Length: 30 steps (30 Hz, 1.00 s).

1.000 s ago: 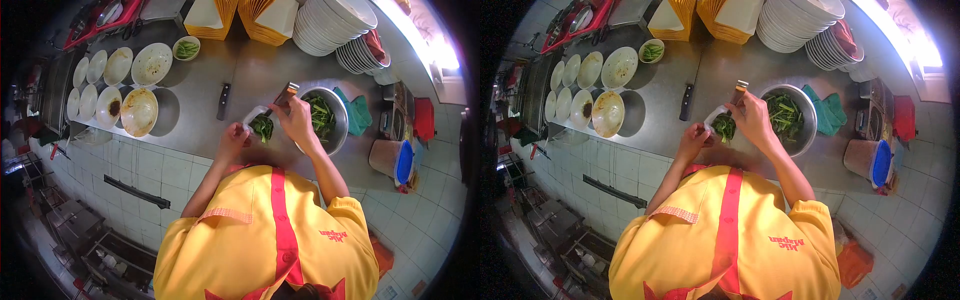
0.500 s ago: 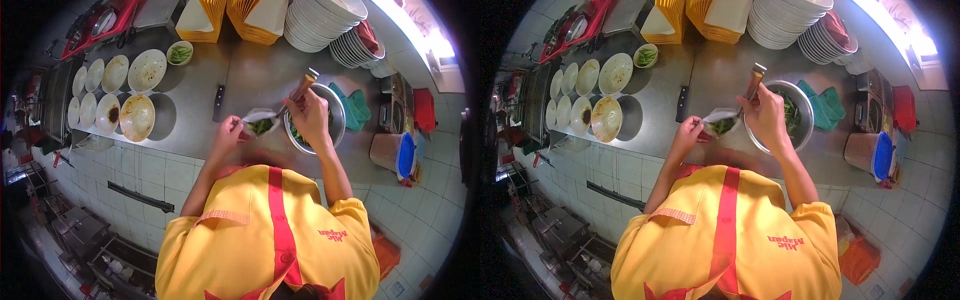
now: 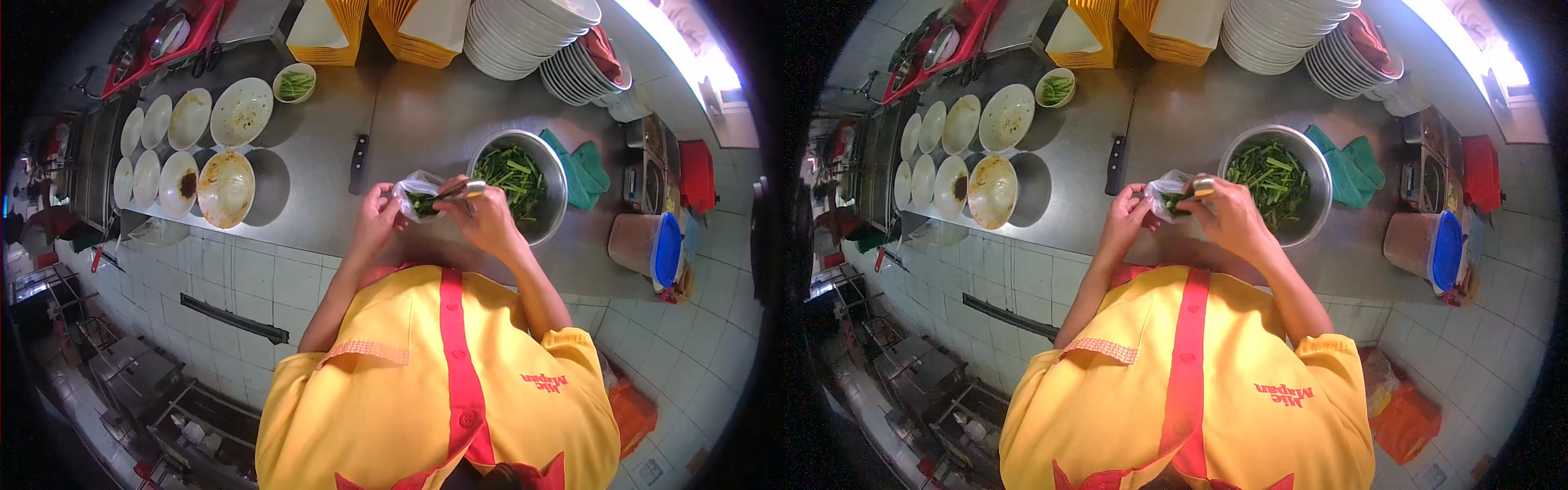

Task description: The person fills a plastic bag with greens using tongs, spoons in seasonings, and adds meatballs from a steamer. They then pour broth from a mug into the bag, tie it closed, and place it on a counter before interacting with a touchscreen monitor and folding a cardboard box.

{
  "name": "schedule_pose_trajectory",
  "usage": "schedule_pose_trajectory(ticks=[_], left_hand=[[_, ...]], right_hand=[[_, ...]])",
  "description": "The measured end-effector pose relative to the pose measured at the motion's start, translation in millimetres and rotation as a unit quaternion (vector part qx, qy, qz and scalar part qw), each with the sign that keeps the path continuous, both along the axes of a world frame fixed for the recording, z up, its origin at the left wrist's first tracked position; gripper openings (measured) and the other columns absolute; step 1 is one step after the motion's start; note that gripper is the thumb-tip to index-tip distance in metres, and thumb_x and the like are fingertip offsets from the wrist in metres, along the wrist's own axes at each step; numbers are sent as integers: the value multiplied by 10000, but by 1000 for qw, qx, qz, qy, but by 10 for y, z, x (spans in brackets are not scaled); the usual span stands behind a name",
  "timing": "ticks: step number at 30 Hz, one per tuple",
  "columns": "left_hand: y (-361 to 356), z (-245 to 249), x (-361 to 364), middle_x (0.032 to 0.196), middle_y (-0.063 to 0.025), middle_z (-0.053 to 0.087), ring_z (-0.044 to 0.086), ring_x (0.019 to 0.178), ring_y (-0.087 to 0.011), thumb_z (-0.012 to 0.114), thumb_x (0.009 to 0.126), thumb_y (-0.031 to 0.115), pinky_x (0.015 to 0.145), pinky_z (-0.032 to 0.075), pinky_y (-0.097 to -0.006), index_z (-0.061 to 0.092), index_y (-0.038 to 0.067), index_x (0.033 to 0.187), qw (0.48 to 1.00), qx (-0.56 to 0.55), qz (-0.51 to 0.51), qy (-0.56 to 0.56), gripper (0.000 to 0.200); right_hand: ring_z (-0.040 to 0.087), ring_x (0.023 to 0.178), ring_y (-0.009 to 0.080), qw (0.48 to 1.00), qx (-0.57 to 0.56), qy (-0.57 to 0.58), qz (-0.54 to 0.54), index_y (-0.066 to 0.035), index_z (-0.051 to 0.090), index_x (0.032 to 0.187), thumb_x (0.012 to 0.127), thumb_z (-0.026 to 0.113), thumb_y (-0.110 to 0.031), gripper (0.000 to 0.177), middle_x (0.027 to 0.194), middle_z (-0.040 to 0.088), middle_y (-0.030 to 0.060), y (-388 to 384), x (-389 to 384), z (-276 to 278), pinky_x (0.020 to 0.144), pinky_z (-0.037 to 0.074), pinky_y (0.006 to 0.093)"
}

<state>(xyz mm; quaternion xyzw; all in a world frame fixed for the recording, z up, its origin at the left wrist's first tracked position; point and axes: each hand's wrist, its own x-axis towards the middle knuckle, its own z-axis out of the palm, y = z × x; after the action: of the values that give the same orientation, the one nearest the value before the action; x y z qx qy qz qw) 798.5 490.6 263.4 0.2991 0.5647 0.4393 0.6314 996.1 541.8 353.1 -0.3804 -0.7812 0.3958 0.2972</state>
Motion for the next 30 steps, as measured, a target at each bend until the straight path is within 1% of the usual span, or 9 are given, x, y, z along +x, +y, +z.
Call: schedule_pose_trajectory(ticks=[5, 10, 12, 18, 20, 21, 24, 28, 30], left_hand=[[-43, 180, 36, 686, -57, 614, 576, 585, -103, 542, 919, 109, 525, 449, -244, 506, 34, 1115, 999, 40, -8, 14, 214], [67, 350, 100, 653, -41, 603, 551, 558, -90, 560, 911, 112, 512, 423, -227, 523, 38, 1111, 996, 73, -17, 37, 216], [75, 382, 82, 641, -35, 597, 542, 549, -86, 565, 909, 115, 509, 415, -223, 529, 38, 1108, 996, 71, -27, 55, 216], [19, 362, 35, 623, -28, 585, 515, 518, -76, 569, 911, 120, 491, 395, -218, 538, 38, 1092, 997, 58, -40, 43, 201], [17, 364, 60, 620, -29, 584, 511, 514, -74, 568, 911, 112, 490, 396, -217, 540, 37, 1090, 994, 101, -42, 3, 196], [14, 369, 67, 620, -29, 584, 511, 514, -74, 568, 911, 112, 490, 396, -217, 540, 37, 1090, 994, 101, -46, 1, 196], [17, 389, 38, 623, -34, 590, 519, 517, -75, 566, 910, 102, 492, 406, -220, 540, 33, 1086, 995, 92, -18, 33, 191], [-22, 375, 16, 624, -31, 596, 524, 514, -73, 565, 907, 96, 482, 414, -223, 546, 36, 1062, 997, 60, -8, 49, 167], [4, 376, 64, 619, -22, 593, 516, 505, -66, 566, 906, 94, 468, 408, -222, 551, 44, 1045, 997, 72, -4, 39, 149]], right_hand=[[654, 652, 253, 982, 135, 22, -127, 6, 652, 871, 750, 692, -16, 130, 812, 662, 117, 4, 15, 318, 583, 508, 324], [648, 665, 276, 997, 60, 10, -45, 4, 639, 833, 750, 689, -13, 99, 829, 655, 131, -34, -11, 265, 595, 501, 345], [663, 730, 238, 996, 64, -20, -55, 19, 661, 799, 716, 720, 2, 104, 865, 671, 124, -11, -33, 231, 638, 508, 299], [653, 778, 266, 990, 76, -3, -117, 24, 661, 736, 708, 725, -23, 84, 883, 665, 134, -36, -81, 239, 696, 496, 327], [654, 761, 260, 996, 5, -34, -77, 18, 675, 760, 709, 724, -26, 83, 881, 668, 135, -17, -113, 4, 671, 498, 318], [650, 691, 309, 997, 34, -22, -61, 34, 645, 877, 745, 728, -74, 190, 803, 648, 177, -2, -120, -72, 594, 496, 340], [659, 690, 282, 993, 63, -35, -97, 27, 645, 901, 743, 722, -49, 192, 798, 655, 172, -57, -15, 37, 603, 500, 334], [667, 724, 244, 983, 72, 20, -166, 22, 676, 764, 713, 718, -12, 74, 823, 674, 116, -81, 48, 291, 646, 504, 322], [666, 749, 246, 989, 64, 2, -137, 18, 675, 758, 712, 720, -19, 75, 841, 673, 121, -69, 45, 259, 664, 502, 324]])
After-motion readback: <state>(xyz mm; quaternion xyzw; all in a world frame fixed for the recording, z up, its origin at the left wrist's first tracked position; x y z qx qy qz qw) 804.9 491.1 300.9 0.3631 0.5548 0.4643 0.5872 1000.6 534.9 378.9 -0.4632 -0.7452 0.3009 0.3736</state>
